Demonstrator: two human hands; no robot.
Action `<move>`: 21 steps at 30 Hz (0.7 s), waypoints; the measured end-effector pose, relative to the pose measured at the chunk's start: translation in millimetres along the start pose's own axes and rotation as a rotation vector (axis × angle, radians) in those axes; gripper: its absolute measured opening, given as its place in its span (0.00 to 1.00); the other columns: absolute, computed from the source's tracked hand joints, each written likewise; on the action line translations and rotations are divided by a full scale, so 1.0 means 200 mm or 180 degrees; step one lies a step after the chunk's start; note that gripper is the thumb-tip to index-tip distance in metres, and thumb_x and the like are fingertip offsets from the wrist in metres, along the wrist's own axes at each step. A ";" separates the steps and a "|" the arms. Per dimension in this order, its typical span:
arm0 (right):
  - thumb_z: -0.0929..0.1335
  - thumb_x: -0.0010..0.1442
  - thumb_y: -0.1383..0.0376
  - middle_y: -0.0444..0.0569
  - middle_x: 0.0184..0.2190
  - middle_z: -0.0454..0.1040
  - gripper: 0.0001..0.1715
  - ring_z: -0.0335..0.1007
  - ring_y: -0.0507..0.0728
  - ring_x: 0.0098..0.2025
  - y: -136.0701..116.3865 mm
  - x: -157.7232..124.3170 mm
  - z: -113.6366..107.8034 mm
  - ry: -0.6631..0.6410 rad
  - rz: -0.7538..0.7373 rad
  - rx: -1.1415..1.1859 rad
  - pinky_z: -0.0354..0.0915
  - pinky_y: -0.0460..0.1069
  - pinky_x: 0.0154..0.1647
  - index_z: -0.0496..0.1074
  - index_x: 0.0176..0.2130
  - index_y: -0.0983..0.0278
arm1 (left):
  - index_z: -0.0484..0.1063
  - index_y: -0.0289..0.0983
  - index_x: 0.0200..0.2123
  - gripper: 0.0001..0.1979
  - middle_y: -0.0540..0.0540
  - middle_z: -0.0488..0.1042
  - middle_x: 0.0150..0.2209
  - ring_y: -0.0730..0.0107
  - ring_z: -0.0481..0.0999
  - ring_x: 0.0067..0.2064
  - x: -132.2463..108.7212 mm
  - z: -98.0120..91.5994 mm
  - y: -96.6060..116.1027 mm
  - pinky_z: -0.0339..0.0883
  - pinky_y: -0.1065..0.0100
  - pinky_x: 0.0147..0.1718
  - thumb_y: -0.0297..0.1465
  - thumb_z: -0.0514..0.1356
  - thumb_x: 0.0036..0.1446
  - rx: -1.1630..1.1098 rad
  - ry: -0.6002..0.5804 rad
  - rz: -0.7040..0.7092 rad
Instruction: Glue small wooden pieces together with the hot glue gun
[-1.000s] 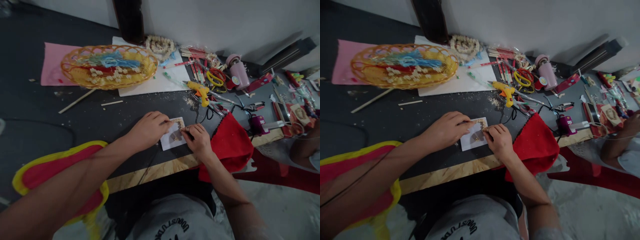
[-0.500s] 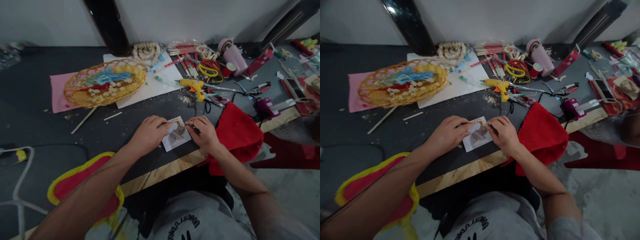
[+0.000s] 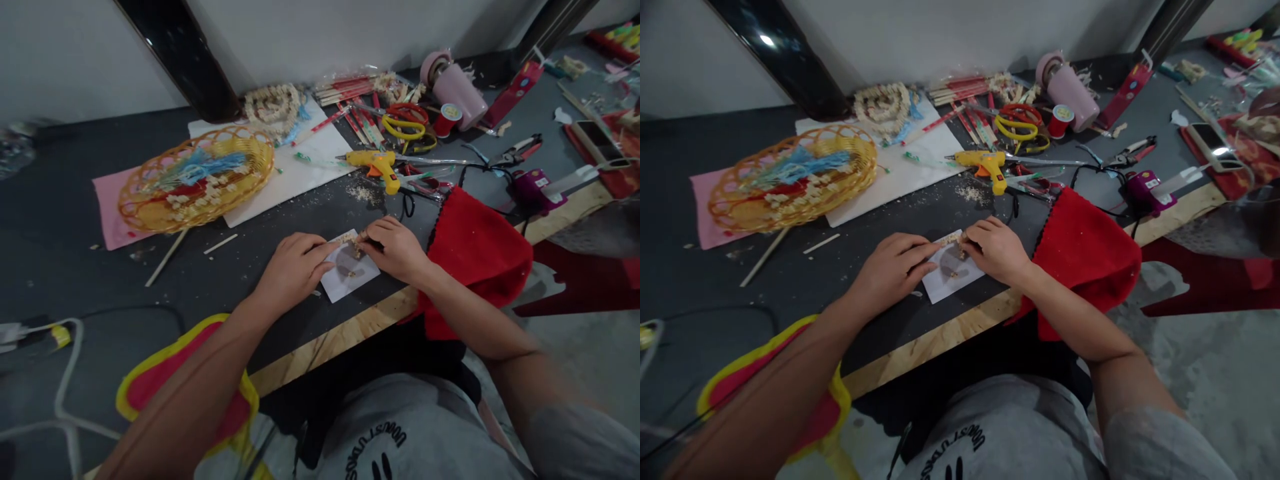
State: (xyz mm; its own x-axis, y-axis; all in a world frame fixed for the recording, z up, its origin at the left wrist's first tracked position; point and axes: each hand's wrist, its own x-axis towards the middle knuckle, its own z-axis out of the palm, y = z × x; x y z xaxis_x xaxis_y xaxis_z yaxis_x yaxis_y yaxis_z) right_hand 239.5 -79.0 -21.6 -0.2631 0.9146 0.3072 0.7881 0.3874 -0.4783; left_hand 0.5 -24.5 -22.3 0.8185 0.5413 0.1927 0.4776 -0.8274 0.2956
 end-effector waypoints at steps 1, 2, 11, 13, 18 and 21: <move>0.66 0.64 0.68 0.51 0.35 0.79 0.07 0.72 0.57 0.38 0.00 0.00 0.00 -0.0021 0.0022 0.0002 0.65 0.53 0.47 0.72 0.33 0.62 | 0.74 0.36 0.54 0.16 0.39 0.76 0.45 0.55 0.73 0.47 0.00 0.00 0.00 0.68 0.55 0.46 0.32 0.57 0.65 -0.0003 -0.0016 -0.0025; 0.66 0.64 0.68 0.51 0.35 0.79 0.06 0.73 0.57 0.38 0.00 0.00 0.00 -0.0044 0.0045 0.0009 0.65 0.53 0.47 0.72 0.33 0.62 | 0.74 0.37 0.54 0.16 0.39 0.76 0.45 0.54 0.73 0.47 0.00 0.00 0.00 0.68 0.55 0.46 0.32 0.57 0.64 -0.0008 -0.0025 -0.0042; 0.67 0.63 0.70 0.51 0.35 0.79 0.06 0.72 0.57 0.38 0.01 0.00 0.00 -0.0092 0.0116 0.0105 0.64 0.52 0.46 0.72 0.33 0.63 | 0.73 0.36 0.54 0.16 0.39 0.76 0.47 0.54 0.74 0.48 0.00 -0.01 0.00 0.68 0.55 0.48 0.33 0.57 0.65 -0.0036 -0.0095 -0.0119; 0.67 0.63 0.70 0.50 0.35 0.79 0.06 0.72 0.57 0.38 0.00 0.00 0.00 -0.0080 0.0122 0.0119 0.64 0.52 0.46 0.72 0.34 0.63 | 0.72 0.36 0.55 0.17 0.39 0.76 0.48 0.54 0.74 0.49 0.01 -0.01 0.00 0.68 0.55 0.49 0.34 0.57 0.65 -0.0055 -0.0114 -0.0152; 0.67 0.64 0.70 0.51 0.34 0.79 0.06 0.72 0.57 0.37 0.00 0.00 0.01 -0.0073 0.0096 0.0149 0.64 0.52 0.45 0.71 0.34 0.63 | 0.72 0.34 0.54 0.17 0.38 0.76 0.48 0.54 0.74 0.50 0.02 -0.03 0.01 0.67 0.55 0.50 0.34 0.56 0.65 -0.0109 -0.0177 -0.0212; 0.67 0.64 0.69 0.50 0.33 0.79 0.06 0.72 0.57 0.37 0.01 0.00 0.01 -0.0054 0.0129 0.0164 0.64 0.52 0.46 0.71 0.33 0.62 | 0.72 0.35 0.54 0.17 0.39 0.76 0.49 0.53 0.74 0.50 0.02 -0.03 0.01 0.67 0.55 0.50 0.34 0.56 0.65 -0.0154 -0.0238 -0.0233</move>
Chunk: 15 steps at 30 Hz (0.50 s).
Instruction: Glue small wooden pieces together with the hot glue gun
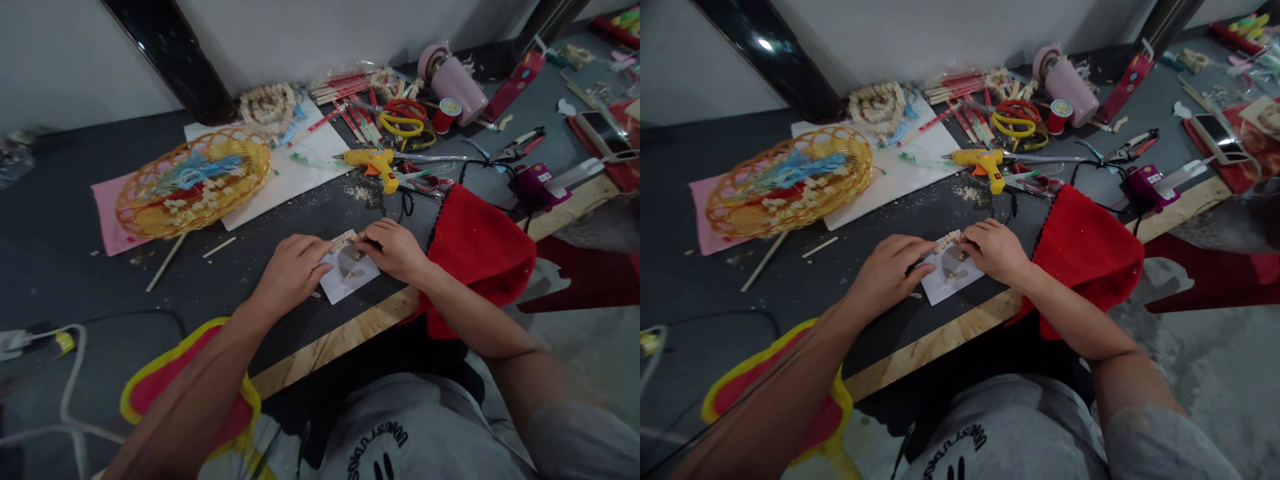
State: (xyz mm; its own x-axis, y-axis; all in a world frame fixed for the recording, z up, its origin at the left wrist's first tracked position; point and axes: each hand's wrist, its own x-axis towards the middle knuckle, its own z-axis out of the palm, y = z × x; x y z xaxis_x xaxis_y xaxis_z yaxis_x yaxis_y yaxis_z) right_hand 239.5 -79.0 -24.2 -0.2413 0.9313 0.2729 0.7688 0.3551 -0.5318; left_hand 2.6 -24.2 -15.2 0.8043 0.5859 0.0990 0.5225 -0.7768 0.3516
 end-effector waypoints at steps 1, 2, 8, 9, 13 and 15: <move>0.67 0.64 0.68 0.50 0.33 0.79 0.06 0.72 0.57 0.37 0.00 0.00 0.00 0.0008 0.0017 0.0020 0.64 0.52 0.46 0.71 0.33 0.62 | 0.72 0.36 0.54 0.17 0.39 0.76 0.49 0.53 0.74 0.51 0.00 0.00 0.00 0.67 0.54 0.50 0.34 0.56 0.65 -0.0020 -0.0013 -0.0011; 0.66 0.65 0.68 0.49 0.33 0.79 0.07 0.72 0.57 0.37 0.00 0.00 0.00 0.0018 0.0034 0.0045 0.64 0.52 0.46 0.71 0.33 0.62 | 0.72 0.36 0.55 0.17 0.39 0.76 0.49 0.53 0.74 0.51 0.00 0.00 0.00 0.67 0.54 0.50 0.34 0.56 0.65 -0.0039 -0.0014 -0.0030; 0.64 0.66 0.68 0.50 0.34 0.80 0.09 0.73 0.57 0.38 -0.01 -0.01 -0.01 0.0076 0.0050 0.0199 0.66 0.52 0.45 0.73 0.36 0.62 | 0.71 0.36 0.55 0.17 0.38 0.76 0.50 0.53 0.74 0.51 0.00 0.00 -0.01 0.67 0.54 0.50 0.35 0.56 0.65 -0.0070 -0.0001 -0.0023; 0.64 0.67 0.68 0.50 0.34 0.80 0.09 0.73 0.57 0.38 -0.01 -0.01 -0.02 0.0081 0.0072 0.0196 0.66 0.52 0.45 0.73 0.36 0.62 | 0.70 0.36 0.55 0.17 0.38 0.76 0.50 0.54 0.74 0.51 -0.01 0.00 -0.01 0.67 0.54 0.50 0.35 0.56 0.66 -0.0082 0.0001 -0.0013; 0.62 0.68 0.69 0.51 0.39 0.80 0.11 0.74 0.58 0.43 -0.03 0.02 -0.07 0.0061 0.0091 0.0098 0.67 0.53 0.48 0.73 0.39 0.61 | 0.70 0.36 0.54 0.16 0.38 0.76 0.49 0.53 0.74 0.51 -0.01 0.00 -0.01 0.67 0.54 0.50 0.35 0.56 0.65 -0.0186 0.0046 -0.0045; 0.63 0.67 0.69 0.52 0.42 0.80 0.10 0.74 0.59 0.47 -0.04 0.06 -0.09 -0.0107 -0.0098 0.0009 0.66 0.55 0.51 0.74 0.40 0.62 | 0.69 0.35 0.53 0.16 0.38 0.76 0.48 0.54 0.73 0.51 -0.01 0.00 -0.01 0.67 0.55 0.50 0.32 0.57 0.64 -0.0207 0.0057 -0.0056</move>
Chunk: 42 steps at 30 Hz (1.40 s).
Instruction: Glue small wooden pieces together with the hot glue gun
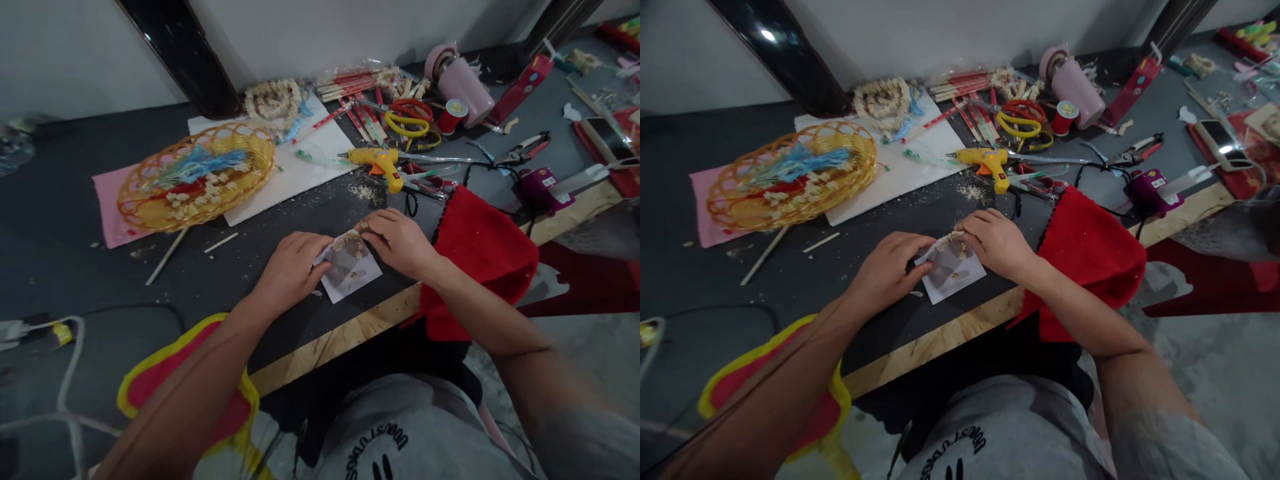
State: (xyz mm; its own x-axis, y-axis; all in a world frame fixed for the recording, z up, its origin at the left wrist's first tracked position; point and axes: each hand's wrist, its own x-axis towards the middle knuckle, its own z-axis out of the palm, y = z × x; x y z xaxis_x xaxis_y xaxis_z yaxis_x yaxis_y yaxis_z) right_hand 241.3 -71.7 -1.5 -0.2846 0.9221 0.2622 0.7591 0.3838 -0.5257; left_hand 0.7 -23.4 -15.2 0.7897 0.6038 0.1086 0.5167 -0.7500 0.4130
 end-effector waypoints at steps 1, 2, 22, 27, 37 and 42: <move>0.64 0.66 0.70 0.52 0.43 0.80 0.09 0.74 0.59 0.48 -0.01 0.02 -0.01 -0.0128 -0.0124 -0.0045 0.65 0.56 0.53 0.75 0.41 0.63 | 0.69 0.35 0.52 0.15 0.38 0.77 0.48 0.54 0.73 0.51 0.00 0.00 0.00 0.67 0.55 0.50 0.31 0.57 0.63 0.0002 0.0012 -0.0005; 0.65 0.66 0.70 0.53 0.44 0.80 0.09 0.73 0.60 0.49 -0.01 0.05 -0.01 -0.0261 -0.0238 -0.0088 0.64 0.56 0.54 0.75 0.41 0.63 | 0.69 0.34 0.52 0.15 0.38 0.77 0.48 0.54 0.73 0.51 0.00 0.00 0.00 0.68 0.55 0.50 0.30 0.58 0.62 0.0006 0.0031 -0.0010; 0.65 0.63 0.70 0.52 0.40 0.79 0.09 0.73 0.59 0.43 -0.02 0.13 0.06 -0.0544 -0.0284 -0.0189 0.64 0.56 0.52 0.76 0.38 0.62 | 0.69 0.35 0.48 0.12 0.39 0.75 0.46 0.53 0.73 0.50 0.00 0.01 0.03 0.68 0.55 0.49 0.30 0.58 0.61 -0.0002 0.0124 -0.0123; 0.65 0.64 0.68 0.52 0.41 0.79 0.08 0.72 0.60 0.43 -0.03 0.12 0.06 -0.0588 -0.0220 -0.0204 0.64 0.56 0.51 0.76 0.39 0.63 | 0.69 0.35 0.48 0.12 0.40 0.75 0.46 0.53 0.73 0.50 0.00 0.01 0.03 0.67 0.55 0.49 0.29 0.59 0.61 -0.0033 0.0136 -0.0114; 0.65 0.62 0.70 0.52 0.39 0.79 0.08 0.71 0.60 0.42 -0.03 0.12 0.07 -0.0587 -0.0244 -0.0279 0.64 0.56 0.50 0.76 0.37 0.62 | 0.71 0.35 0.48 0.12 0.40 0.76 0.46 0.54 0.72 0.50 0.00 0.01 0.02 0.67 0.55 0.50 0.29 0.58 0.60 0.0055 0.0085 -0.0037; 0.65 0.63 0.71 0.52 0.39 0.79 0.08 0.72 0.59 0.42 -0.04 0.12 0.08 -0.0548 -0.0260 -0.0329 0.64 0.55 0.50 0.75 0.36 0.62 | 0.74 0.36 0.48 0.12 0.39 0.76 0.45 0.57 0.73 0.46 -0.01 0.02 -0.01 0.68 0.56 0.47 0.30 0.54 0.66 0.0359 0.0197 0.0382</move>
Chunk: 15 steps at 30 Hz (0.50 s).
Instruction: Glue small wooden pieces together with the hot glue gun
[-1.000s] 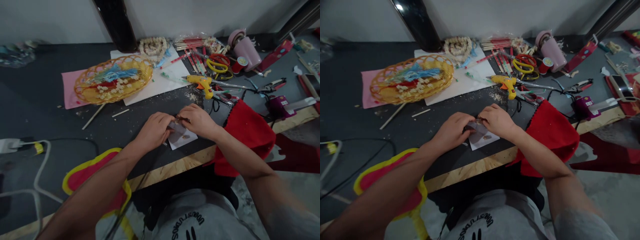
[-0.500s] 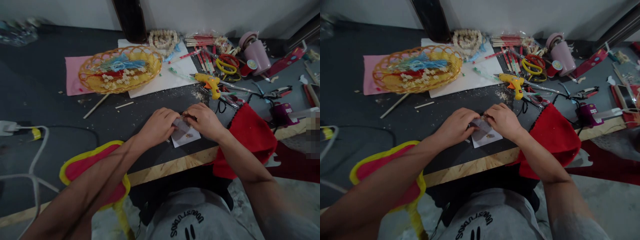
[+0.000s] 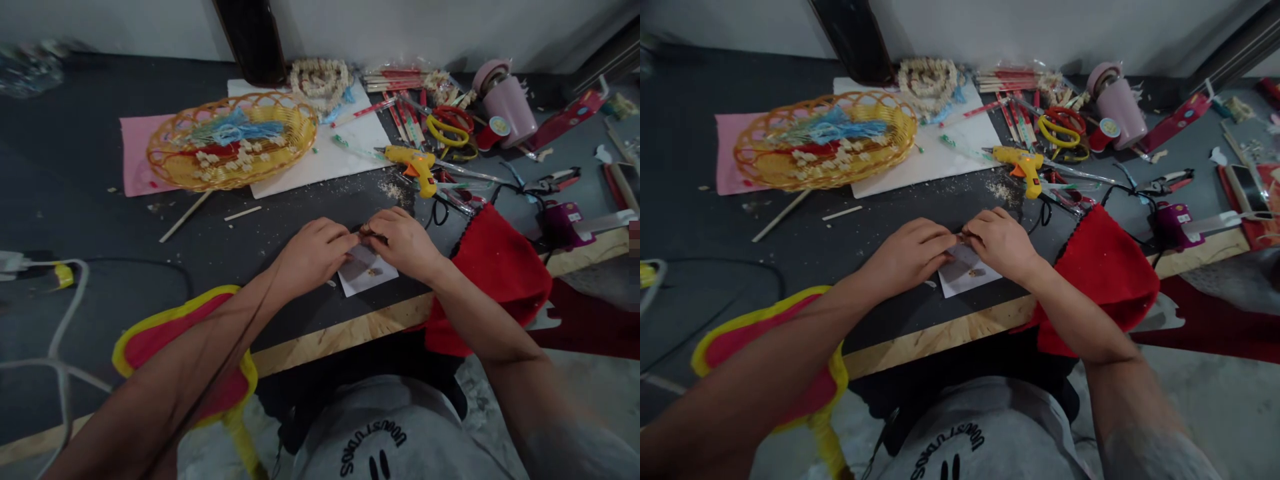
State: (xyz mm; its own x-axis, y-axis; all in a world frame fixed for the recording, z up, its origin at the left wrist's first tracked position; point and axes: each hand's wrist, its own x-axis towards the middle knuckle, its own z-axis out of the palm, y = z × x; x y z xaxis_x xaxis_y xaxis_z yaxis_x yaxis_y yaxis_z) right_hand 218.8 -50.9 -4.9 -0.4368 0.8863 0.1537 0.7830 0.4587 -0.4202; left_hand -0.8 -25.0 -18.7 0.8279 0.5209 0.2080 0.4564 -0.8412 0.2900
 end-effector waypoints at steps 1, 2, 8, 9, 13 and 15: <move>0.66 0.63 0.70 0.52 0.39 0.79 0.07 0.73 0.59 0.42 0.00 0.00 0.00 -0.0007 0.0000 -0.0013 0.65 0.55 0.50 0.75 0.36 0.63 | 0.75 0.36 0.47 0.13 0.39 0.76 0.44 0.58 0.73 0.46 0.00 0.00 0.00 0.68 0.57 0.47 0.29 0.52 0.66 0.0067 0.0017 0.0087; 0.66 0.63 0.69 0.52 0.39 0.79 0.06 0.73 0.60 0.43 0.00 0.00 0.00 -0.0023 0.0000 -0.0016 0.65 0.56 0.50 0.75 0.36 0.63 | 0.75 0.35 0.46 0.13 0.39 0.76 0.43 0.58 0.73 0.45 -0.01 0.00 -0.01 0.69 0.57 0.46 0.28 0.51 0.67 0.0122 0.0017 0.0161; 0.64 0.64 0.71 0.52 0.45 0.79 0.10 0.73 0.60 0.49 0.03 -0.03 -0.06 0.0113 0.0149 0.0303 0.66 0.57 0.53 0.74 0.42 0.62 | 0.77 0.37 0.45 0.16 0.40 0.76 0.46 0.58 0.73 0.47 -0.01 0.00 -0.01 0.69 0.57 0.46 0.25 0.49 0.65 0.0193 -0.0025 0.0204; 0.63 0.64 0.72 0.52 0.45 0.79 0.11 0.73 0.60 0.49 0.04 -0.05 -0.07 0.0193 0.0233 0.0326 0.66 0.56 0.52 0.74 0.42 0.62 | 0.77 0.37 0.46 0.16 0.40 0.76 0.46 0.59 0.73 0.47 -0.01 0.01 -0.01 0.69 0.57 0.46 0.25 0.49 0.65 0.0185 -0.0016 0.0216; 0.62 0.65 0.71 0.53 0.42 0.79 0.11 0.74 0.60 0.46 0.07 -0.10 -0.09 0.0209 0.0434 0.0315 0.68 0.54 0.48 0.74 0.39 0.62 | 0.75 0.37 0.51 0.18 0.40 0.77 0.46 0.58 0.73 0.47 -0.02 0.02 -0.02 0.69 0.57 0.47 0.26 0.49 0.66 0.0247 0.0009 0.0245; 0.63 0.65 0.72 0.53 0.41 0.79 0.10 0.74 0.59 0.45 0.07 -0.12 -0.07 0.0117 0.0406 0.0337 0.69 0.53 0.47 0.73 0.39 0.62 | 0.75 0.37 0.52 0.18 0.40 0.77 0.46 0.58 0.73 0.46 -0.02 0.02 -0.02 0.69 0.57 0.46 0.26 0.49 0.66 0.0281 0.0013 0.0281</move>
State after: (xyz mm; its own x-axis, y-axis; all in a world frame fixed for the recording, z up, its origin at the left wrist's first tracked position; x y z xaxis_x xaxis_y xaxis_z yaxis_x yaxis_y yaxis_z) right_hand 246.5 -63.8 -2.0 -0.3189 0.9395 0.1248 0.7791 0.3349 -0.5300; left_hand -5.6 -24.2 -25.4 0.8648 0.4448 0.2329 0.4091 -0.8932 0.1869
